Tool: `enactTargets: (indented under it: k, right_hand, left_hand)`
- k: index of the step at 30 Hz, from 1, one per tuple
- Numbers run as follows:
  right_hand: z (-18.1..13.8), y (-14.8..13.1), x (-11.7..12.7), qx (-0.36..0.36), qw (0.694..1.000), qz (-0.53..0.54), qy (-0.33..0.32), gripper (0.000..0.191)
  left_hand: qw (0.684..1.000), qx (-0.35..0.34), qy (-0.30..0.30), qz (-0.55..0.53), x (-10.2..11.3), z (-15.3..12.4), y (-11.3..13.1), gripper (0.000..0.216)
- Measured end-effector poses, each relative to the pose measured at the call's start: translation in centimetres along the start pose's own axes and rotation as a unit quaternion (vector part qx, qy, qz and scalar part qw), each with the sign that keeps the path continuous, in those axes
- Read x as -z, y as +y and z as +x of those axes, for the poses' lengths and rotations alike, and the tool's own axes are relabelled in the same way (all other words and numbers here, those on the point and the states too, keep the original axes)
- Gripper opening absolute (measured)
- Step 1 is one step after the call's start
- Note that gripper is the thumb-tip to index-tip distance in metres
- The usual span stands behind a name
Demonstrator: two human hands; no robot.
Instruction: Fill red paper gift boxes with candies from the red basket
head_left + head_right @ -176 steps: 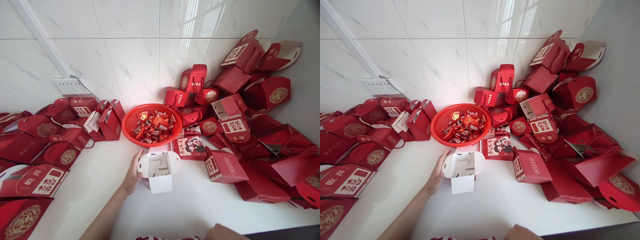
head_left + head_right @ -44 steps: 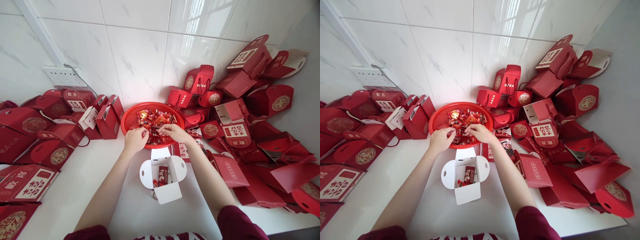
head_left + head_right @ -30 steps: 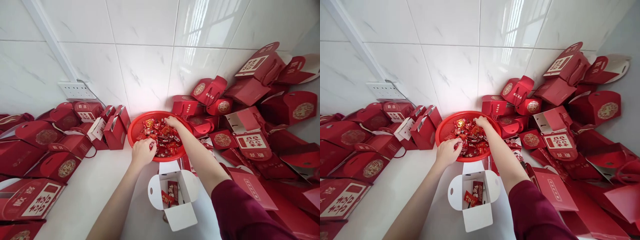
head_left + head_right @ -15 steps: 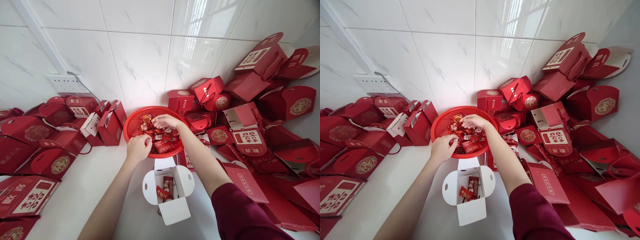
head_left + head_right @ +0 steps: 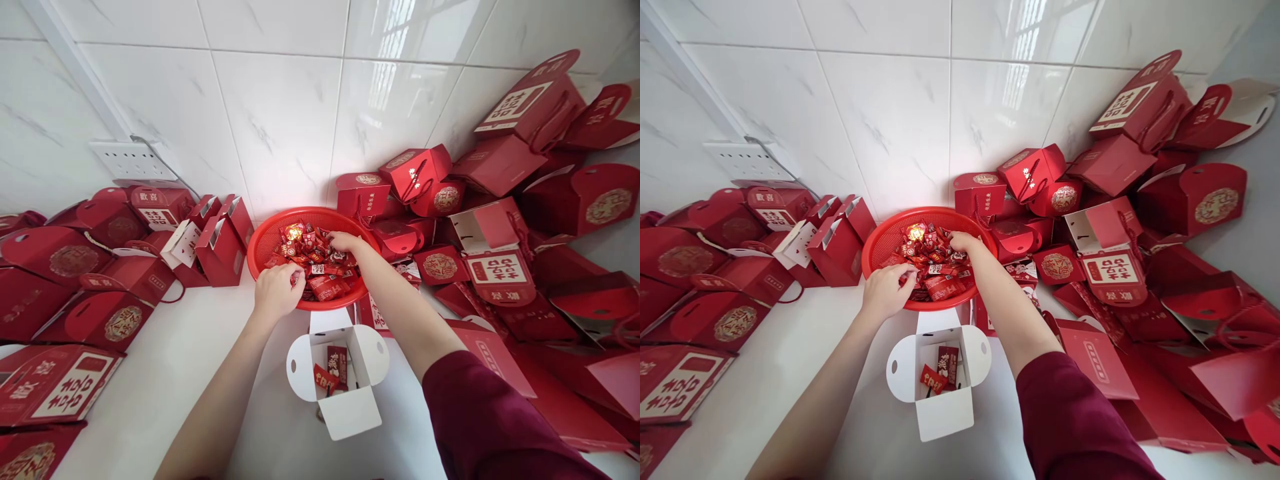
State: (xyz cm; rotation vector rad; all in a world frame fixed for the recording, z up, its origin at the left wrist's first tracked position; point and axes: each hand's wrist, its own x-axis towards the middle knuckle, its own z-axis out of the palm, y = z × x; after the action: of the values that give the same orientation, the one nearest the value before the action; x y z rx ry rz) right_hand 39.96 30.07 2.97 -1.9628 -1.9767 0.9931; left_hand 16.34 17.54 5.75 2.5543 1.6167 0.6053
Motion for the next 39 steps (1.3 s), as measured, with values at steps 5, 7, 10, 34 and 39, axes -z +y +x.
enactTargets:
  k: [5, 7, 10, 34, 39]
  right_hand:
    - [-0.8, -0.8, 0.1, 0.097, 0.985, 0.062, -0.125, 0.026]
    - [-1.0, -1.3, 0.1, 0.136, 0.973, 0.091, -0.161, 0.032]
    - [-0.7, -1.5, -0.2, 0.158, 0.968, 0.121, -0.153, 0.036]
    - [1.8, 0.9, -1.8, 0.066, 0.976, -0.078, -0.192, 0.026]
    - [2.0, 0.9, -1.7, 0.092, 0.968, -0.104, -0.209, 0.024]
  left_hand:
    - [1.000, -0.004, 0.002, 0.004, 0.0, -0.1, 0.2, 0.027]
    - [1.000, -0.007, 0.002, 0.005, 0.0, -0.1, 0.2, 0.027]
    - [1.000, -0.008, 0.000, 0.003, -0.1, -0.1, 0.2, 0.027]
    - [1.000, -0.013, 0.010, 0.002, -0.4, -0.1, 0.0, 0.026]
    - [1.000, -0.014, 0.010, 0.003, -0.4, -0.2, -0.1, 0.027]
